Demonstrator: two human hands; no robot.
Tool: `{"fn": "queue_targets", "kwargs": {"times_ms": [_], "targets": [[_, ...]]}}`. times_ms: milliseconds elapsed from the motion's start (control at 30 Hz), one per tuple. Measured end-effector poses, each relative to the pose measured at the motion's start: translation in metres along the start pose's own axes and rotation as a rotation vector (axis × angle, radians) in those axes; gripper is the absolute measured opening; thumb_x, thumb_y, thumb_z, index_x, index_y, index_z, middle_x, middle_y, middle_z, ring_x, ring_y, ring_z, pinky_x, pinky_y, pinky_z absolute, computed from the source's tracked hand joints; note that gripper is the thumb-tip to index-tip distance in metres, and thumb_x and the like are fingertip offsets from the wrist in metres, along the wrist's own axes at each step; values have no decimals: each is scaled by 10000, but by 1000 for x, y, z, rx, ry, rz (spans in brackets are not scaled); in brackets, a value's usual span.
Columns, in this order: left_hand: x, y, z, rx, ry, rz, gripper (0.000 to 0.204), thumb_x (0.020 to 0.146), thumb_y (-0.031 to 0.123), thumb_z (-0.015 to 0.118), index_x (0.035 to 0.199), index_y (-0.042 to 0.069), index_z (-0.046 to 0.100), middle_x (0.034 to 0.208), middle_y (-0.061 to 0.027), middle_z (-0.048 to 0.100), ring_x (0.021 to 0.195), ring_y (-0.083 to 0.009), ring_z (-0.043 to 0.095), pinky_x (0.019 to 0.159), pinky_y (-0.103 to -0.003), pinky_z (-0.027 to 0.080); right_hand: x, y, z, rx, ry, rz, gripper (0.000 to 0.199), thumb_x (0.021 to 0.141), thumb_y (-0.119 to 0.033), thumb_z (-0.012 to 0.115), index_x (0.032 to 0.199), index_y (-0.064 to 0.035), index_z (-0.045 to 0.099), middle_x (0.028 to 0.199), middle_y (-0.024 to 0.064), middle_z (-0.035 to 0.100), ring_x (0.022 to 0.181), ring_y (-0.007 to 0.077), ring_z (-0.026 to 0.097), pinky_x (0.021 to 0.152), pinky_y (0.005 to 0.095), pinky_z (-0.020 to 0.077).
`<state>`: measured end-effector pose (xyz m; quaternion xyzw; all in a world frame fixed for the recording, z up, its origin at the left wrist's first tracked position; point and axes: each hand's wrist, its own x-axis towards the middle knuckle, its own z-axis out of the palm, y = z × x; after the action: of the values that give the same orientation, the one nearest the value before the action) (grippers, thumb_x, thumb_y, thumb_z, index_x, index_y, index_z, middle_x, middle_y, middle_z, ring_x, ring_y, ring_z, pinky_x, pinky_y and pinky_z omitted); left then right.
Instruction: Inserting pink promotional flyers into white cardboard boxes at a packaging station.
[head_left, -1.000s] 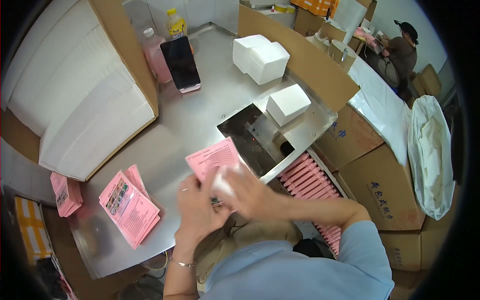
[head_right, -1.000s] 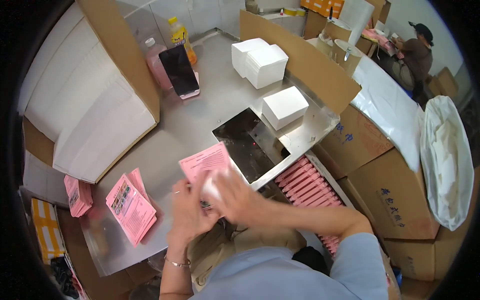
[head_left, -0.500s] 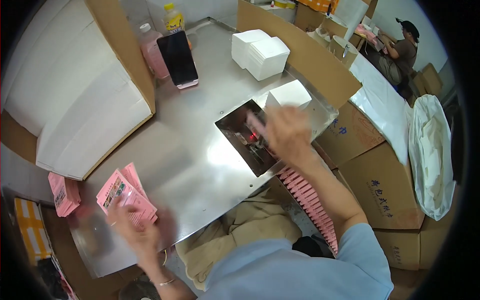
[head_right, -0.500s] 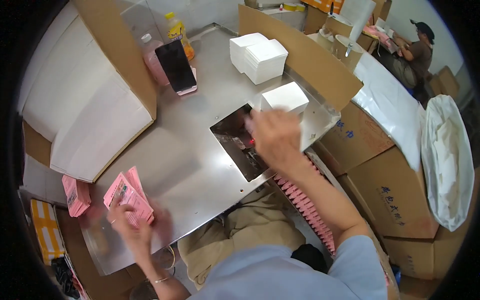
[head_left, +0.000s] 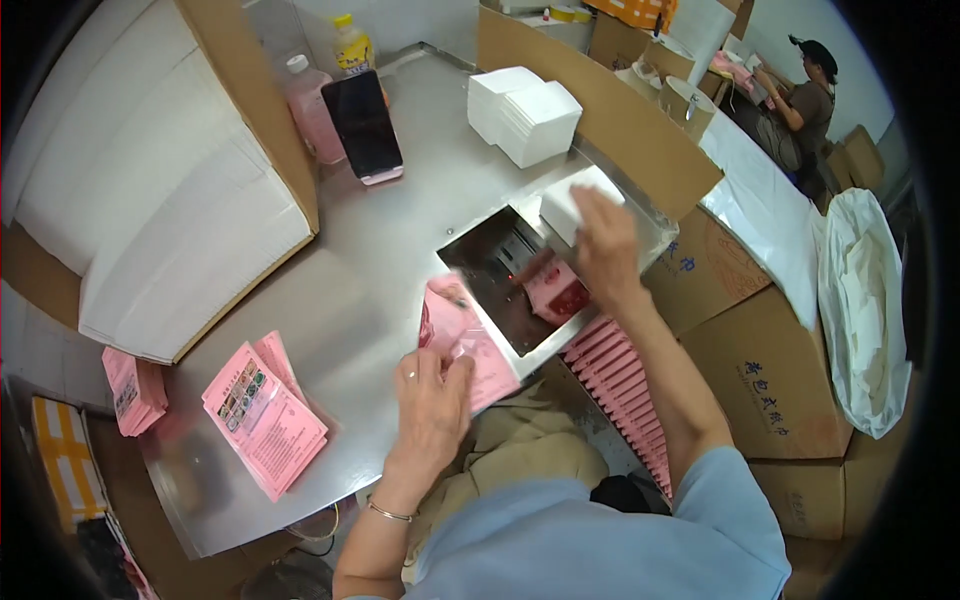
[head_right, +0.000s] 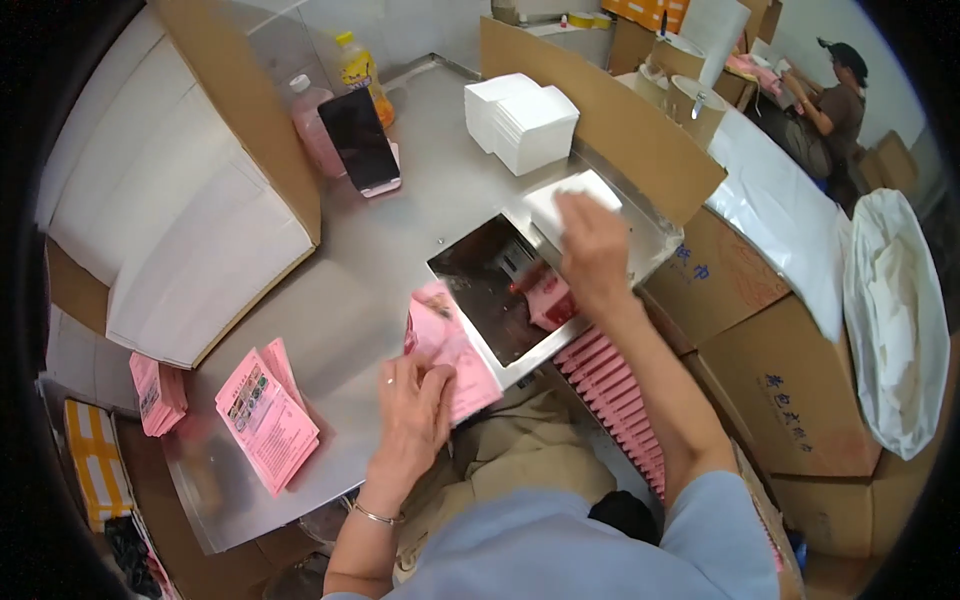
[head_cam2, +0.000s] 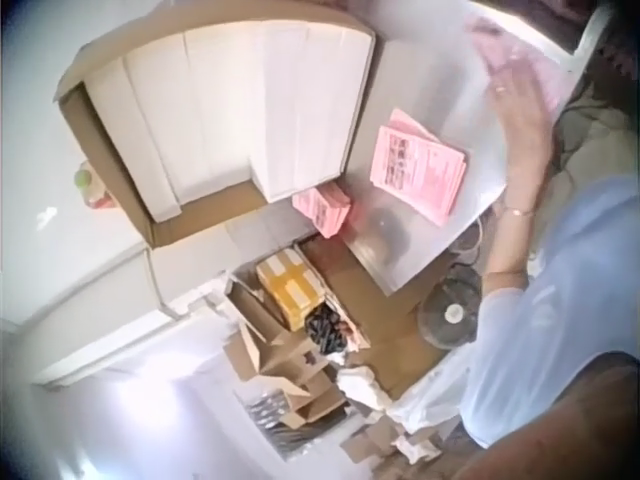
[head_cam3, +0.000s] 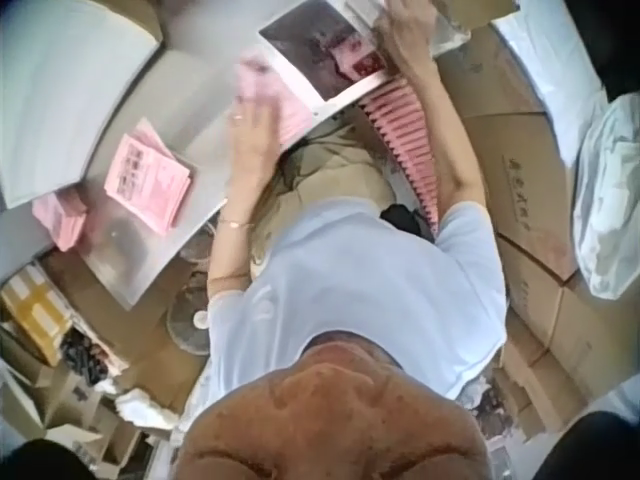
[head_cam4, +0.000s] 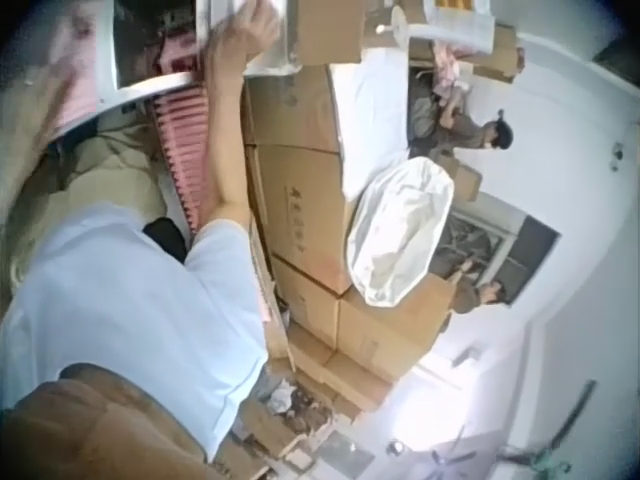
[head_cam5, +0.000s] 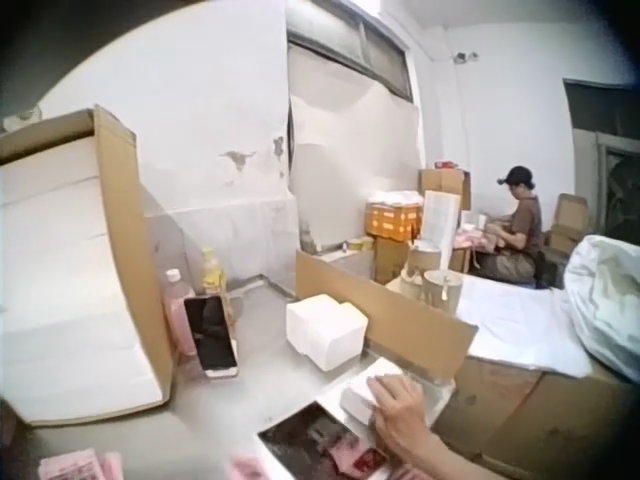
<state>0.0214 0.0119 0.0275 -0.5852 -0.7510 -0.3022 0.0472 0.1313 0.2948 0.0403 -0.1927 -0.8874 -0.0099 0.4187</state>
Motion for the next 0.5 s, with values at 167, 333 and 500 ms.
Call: {"fn": "queue_targets", "kwargs": {"times_ms": [167, 333, 500], "targets": [[-7, -16, -25, 44, -51, -81, 441, 810, 156, 690, 1223, 22, 613, 1459, -238, 433, 1325, -442, 412, 984, -498, 378, -68, -148, -49, 621, -393, -663, 406, 892, -175, 596, 1273, -37, 618, 1316, 200, 552, 1283, 411, 516, 1069, 612, 420], [-8, -15, -20, 261, -95, -253, 858, 739, 316, 697, 1494, 28, 410, 1554, -215, 361, 1365, -417, 386, 1004, -509, 308, -51, -135, 8, 621, -424, -408, 456, 823, -152, 641, 1267, -48, 629, 1308, 193, 575, 1239, 374, 564, 1094, 607, 371], [4, -19, -8, 385, 50, -304, 1022, 741, 341, 718, 1549, -21, 208, 1602, -246, 232, 1474, -458, 212, 1124, -649, 167, -7, -178, 47, 119, -464, -322, 466, 811, -145, 626, 1255, -4, 610, 1295, 198, 591, 1226, 347, 584, 1102, 576, 357]]}}
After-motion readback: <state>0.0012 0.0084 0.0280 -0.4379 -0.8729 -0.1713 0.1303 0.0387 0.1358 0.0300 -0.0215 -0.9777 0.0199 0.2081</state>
